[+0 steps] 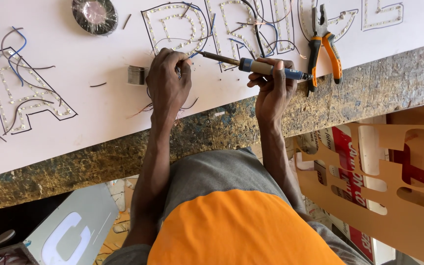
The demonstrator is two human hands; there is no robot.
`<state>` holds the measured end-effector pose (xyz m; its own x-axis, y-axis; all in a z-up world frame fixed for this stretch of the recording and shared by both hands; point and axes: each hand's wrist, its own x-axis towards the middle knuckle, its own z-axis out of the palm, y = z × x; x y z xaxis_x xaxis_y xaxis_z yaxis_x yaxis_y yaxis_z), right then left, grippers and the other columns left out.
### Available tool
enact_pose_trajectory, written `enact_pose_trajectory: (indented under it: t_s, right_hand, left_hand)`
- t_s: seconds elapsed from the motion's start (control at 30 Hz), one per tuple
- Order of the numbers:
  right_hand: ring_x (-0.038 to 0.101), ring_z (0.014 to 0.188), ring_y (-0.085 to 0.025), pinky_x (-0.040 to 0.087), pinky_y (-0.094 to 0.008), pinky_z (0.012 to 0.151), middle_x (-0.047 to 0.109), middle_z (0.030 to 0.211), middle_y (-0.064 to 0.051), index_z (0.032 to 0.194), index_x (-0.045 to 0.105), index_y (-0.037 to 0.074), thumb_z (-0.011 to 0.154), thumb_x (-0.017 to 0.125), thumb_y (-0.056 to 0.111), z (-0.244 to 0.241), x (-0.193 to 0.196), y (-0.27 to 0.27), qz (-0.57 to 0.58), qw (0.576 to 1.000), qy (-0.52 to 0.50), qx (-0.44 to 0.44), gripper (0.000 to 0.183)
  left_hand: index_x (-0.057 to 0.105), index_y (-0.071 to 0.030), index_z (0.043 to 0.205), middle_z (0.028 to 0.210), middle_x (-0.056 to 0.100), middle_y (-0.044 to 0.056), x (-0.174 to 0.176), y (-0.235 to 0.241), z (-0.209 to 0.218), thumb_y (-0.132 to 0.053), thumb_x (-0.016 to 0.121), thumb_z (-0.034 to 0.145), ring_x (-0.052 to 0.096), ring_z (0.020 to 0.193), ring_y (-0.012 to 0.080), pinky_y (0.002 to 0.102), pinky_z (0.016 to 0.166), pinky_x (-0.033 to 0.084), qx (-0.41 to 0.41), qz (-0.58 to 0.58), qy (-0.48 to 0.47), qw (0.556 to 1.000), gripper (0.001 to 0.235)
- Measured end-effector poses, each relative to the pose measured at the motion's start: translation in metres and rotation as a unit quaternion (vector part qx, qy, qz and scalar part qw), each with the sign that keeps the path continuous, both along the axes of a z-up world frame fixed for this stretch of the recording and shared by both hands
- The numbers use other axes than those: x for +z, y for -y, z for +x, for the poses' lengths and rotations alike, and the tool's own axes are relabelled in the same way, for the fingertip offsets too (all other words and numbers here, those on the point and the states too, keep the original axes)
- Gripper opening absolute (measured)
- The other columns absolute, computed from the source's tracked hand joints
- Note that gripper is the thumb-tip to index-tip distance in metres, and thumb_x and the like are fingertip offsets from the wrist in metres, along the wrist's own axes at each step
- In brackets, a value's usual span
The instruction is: Soldering electrical wires to LED strips on a large sign board using a soldering iron and solder wire.
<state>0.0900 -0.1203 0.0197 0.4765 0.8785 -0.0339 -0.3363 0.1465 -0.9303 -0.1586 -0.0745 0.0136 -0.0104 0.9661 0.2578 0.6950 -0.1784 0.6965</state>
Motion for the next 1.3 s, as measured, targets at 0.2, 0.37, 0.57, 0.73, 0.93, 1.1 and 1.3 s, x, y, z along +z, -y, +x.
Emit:
enact_pose_trajectory:
  t_s: [0.2,0.37,0.57,0.73,0.93,1.1,1.3]
  right_hand:
    - [0.078,0.075,-0.026,0.066,-0.033,0.059,0.080,0.113,-0.022,0.114,0.068,0.002,0.117,0.062,0.034,-0.005,0.013,0.002,-0.005,0.999,0.026,0.021,0.033]
    - [0.078,0.074,-0.027,0.066,-0.034,0.059,0.080,0.112,-0.022,0.114,0.069,0.001,0.117,0.063,0.035,-0.007,0.014,0.002,-0.002,0.999,0.031,0.020,0.035]
    - [0.078,0.075,-0.027,0.067,-0.034,0.058,0.080,0.110,-0.022,0.115,0.068,0.001,0.116,0.063,0.035,-0.007,0.016,0.001,-0.006,0.999,0.035,0.017,0.035]
    - [0.078,0.074,-0.027,0.066,-0.034,0.057,0.079,0.111,-0.022,0.115,0.069,0.001,0.117,0.063,0.034,-0.007,0.015,0.001,0.000,0.999,0.037,0.017,0.033]
    - [0.077,0.074,-0.027,0.065,-0.034,0.058,0.080,0.112,-0.021,0.115,0.071,0.000,0.117,0.063,0.035,-0.004,0.016,0.000,0.002,1.000,0.026,0.007,0.036]
    - [0.079,0.075,-0.027,0.066,-0.034,0.058,0.080,0.112,-0.020,0.113,0.068,0.002,0.117,0.062,0.035,-0.005,0.018,0.000,-0.003,0.999,0.038,0.015,0.034]
    - [0.078,0.074,-0.027,0.066,-0.035,0.058,0.080,0.111,-0.023,0.113,0.068,0.002,0.116,0.063,0.035,-0.004,0.015,0.000,-0.003,0.999,0.036,0.015,0.034]
  left_hand:
    - [0.075,-0.011,0.102,0.101,0.070,0.005,0.006,0.001,0.000,-0.010,0.072,0.105,0.068,0.096,0.0313,0.047,0.071,0.051,-0.023,-0.018,0.026,0.999,0.004]
    - [0.074,-0.011,0.104,0.102,0.069,0.004,0.005,0.001,0.001,-0.011,0.073,0.107,0.067,0.096,0.0304,0.046,0.067,0.050,-0.026,-0.014,0.024,0.999,0.004]
    - [0.073,-0.012,0.105,0.103,0.069,0.004,0.006,0.001,0.002,-0.012,0.074,0.109,0.067,0.098,0.0318,0.047,0.067,0.049,-0.024,-0.013,0.011,1.000,0.004]
    - [0.073,-0.013,0.106,0.103,0.069,0.004,0.005,0.001,0.002,-0.013,0.073,0.109,0.067,0.097,0.0319,0.047,0.066,0.048,-0.022,-0.012,0.011,1.000,0.004]
    - [0.075,-0.013,0.109,0.106,0.070,0.003,0.002,0.001,0.002,-0.014,0.075,0.109,0.069,0.099,0.0302,0.046,0.067,0.050,-0.024,-0.014,0.009,1.000,0.001]
    - [0.075,-0.011,0.108,0.105,0.070,0.004,0.003,0.001,0.003,-0.013,0.075,0.109,0.069,0.099,0.0313,0.047,0.068,0.051,-0.026,-0.006,0.007,1.000,0.001]
    - [0.078,-0.012,0.111,0.106,0.070,0.004,0.001,0.000,0.002,-0.015,0.076,0.109,0.070,0.098,0.0324,0.049,0.065,0.050,-0.026,-0.012,-0.001,1.000,0.004]
